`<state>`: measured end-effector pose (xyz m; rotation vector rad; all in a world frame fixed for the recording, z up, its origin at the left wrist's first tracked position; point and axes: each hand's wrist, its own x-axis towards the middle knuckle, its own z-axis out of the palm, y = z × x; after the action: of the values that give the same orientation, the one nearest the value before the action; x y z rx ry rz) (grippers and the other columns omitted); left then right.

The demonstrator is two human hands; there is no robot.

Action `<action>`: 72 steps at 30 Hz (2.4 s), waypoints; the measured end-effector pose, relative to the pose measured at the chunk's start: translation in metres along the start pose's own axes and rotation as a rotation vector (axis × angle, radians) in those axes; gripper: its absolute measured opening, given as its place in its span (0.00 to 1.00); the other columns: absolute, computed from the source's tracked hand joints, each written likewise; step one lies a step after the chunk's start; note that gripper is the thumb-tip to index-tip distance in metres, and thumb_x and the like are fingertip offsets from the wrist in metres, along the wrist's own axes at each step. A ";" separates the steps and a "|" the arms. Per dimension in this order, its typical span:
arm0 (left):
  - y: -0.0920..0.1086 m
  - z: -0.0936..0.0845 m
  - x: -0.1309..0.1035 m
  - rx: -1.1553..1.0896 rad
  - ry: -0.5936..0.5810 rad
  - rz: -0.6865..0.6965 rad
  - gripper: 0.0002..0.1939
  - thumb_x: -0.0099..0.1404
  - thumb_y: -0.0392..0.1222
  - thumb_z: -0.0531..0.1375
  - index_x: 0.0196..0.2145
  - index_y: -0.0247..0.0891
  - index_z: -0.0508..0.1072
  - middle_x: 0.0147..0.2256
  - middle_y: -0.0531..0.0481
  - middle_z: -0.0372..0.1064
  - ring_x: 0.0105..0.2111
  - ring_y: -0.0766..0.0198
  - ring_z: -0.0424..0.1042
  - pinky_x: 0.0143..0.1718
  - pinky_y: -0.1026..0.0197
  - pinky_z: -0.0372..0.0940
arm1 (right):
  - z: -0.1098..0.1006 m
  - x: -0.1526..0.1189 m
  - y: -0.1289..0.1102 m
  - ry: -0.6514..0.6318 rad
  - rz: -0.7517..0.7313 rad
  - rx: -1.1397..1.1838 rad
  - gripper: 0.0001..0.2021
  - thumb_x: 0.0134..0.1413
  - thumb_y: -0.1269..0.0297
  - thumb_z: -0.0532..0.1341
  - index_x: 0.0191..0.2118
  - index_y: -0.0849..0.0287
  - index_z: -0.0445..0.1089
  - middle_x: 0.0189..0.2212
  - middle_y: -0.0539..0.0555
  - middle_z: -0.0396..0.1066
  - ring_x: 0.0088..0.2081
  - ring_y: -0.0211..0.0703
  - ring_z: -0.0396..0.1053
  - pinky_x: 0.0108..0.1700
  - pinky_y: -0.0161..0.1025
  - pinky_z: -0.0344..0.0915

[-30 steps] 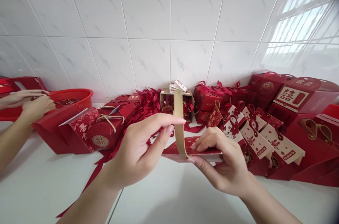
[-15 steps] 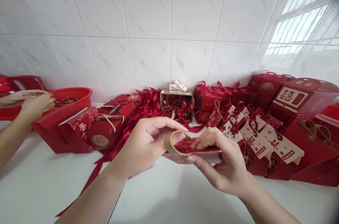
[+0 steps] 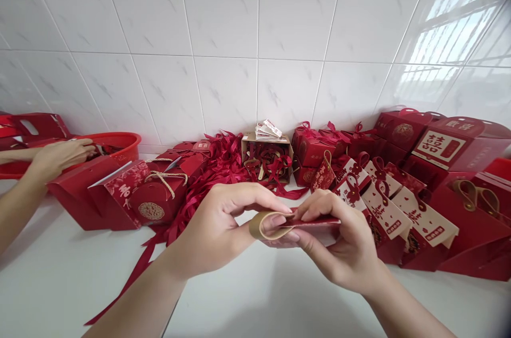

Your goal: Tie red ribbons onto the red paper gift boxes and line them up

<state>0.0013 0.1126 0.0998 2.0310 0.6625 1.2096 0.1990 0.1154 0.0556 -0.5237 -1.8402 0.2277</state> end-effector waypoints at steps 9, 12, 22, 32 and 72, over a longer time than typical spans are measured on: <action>-0.001 -0.003 -0.004 0.078 -0.092 0.155 0.18 0.60 0.28 0.64 0.40 0.52 0.79 0.34 0.52 0.79 0.33 0.60 0.78 0.34 0.61 0.75 | -0.003 0.000 -0.004 -0.112 0.024 0.125 0.10 0.53 0.69 0.66 0.34 0.55 0.62 0.27 0.50 0.69 0.27 0.39 0.66 0.30 0.38 0.63; -0.002 -0.002 -0.003 0.056 -0.077 0.170 0.16 0.59 0.27 0.64 0.40 0.48 0.79 0.34 0.51 0.79 0.33 0.61 0.78 0.34 0.62 0.74 | -0.003 0.000 -0.003 -0.132 0.043 0.138 0.10 0.53 0.68 0.66 0.35 0.55 0.62 0.28 0.50 0.69 0.28 0.39 0.65 0.31 0.37 0.62; 0.002 -0.005 -0.002 0.060 -0.191 0.257 0.16 0.61 0.26 0.59 0.42 0.43 0.78 0.36 0.47 0.79 0.35 0.60 0.78 0.36 0.61 0.74 | -0.007 0.000 -0.002 -0.082 -0.011 0.115 0.11 0.53 0.72 0.66 0.35 0.56 0.62 0.33 0.52 0.73 0.33 0.40 0.72 0.37 0.40 0.64; 0.003 -0.007 -0.003 0.071 -0.193 0.336 0.15 0.61 0.29 0.59 0.44 0.41 0.76 0.45 0.45 0.77 0.46 0.55 0.74 0.54 0.49 0.65 | -0.012 0.006 -0.007 0.044 -0.169 0.046 0.12 0.51 0.78 0.66 0.33 0.59 0.63 0.30 0.52 0.75 0.29 0.37 0.70 0.33 0.40 0.61; -0.025 0.002 0.000 0.674 0.088 0.319 0.18 0.62 0.26 0.55 0.46 0.44 0.70 0.40 0.53 0.77 0.40 0.63 0.76 0.44 0.62 0.71 | -0.002 0.008 0.007 -0.074 0.192 -0.005 0.13 0.54 0.75 0.62 0.46 0.56 0.70 0.37 0.53 0.74 0.37 0.40 0.72 0.41 0.39 0.69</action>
<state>0.0009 0.1281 0.0807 2.7327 0.9021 1.3861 0.2005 0.1246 0.0605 -0.7047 -1.8630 0.3759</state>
